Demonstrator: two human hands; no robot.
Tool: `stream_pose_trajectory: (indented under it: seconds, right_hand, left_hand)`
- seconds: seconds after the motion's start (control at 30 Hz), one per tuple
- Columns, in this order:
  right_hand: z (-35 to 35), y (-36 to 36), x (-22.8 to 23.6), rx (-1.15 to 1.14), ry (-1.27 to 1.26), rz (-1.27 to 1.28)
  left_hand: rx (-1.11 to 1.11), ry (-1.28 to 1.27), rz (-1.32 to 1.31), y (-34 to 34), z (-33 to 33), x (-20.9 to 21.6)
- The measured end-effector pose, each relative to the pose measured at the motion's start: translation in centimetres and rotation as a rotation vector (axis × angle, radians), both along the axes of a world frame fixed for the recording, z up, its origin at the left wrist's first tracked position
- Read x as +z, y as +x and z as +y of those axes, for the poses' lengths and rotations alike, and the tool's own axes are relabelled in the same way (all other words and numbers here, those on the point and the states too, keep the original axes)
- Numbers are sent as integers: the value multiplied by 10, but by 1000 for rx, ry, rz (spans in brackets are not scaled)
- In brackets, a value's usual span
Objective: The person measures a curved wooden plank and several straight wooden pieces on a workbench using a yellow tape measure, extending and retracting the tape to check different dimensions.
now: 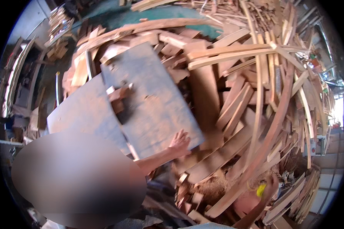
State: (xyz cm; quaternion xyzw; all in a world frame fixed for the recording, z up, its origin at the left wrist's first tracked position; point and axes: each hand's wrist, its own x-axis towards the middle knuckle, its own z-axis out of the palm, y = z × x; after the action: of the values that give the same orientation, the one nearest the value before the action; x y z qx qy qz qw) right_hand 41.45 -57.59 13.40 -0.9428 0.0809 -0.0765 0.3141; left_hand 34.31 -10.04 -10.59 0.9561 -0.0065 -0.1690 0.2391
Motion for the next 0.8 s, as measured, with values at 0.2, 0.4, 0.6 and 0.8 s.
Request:
stream_pose_trajectory:
  seconds: [0.2,0.4,0.6,0.8]
  right_hand:
    - [106,249,24,142,243,-162]
    - [239,426,67,258,651,-111]
    - [325,593,139,414,786,-387]
    - [412,701,233,374,414,-593]
  left_hand:
    - [-65,162,-107,113,12,-14]
    - [-176,413,-39,124,22,-13]
    - [-244,420,201,146,14,12]
    - [-241,422,204,141,17,17]
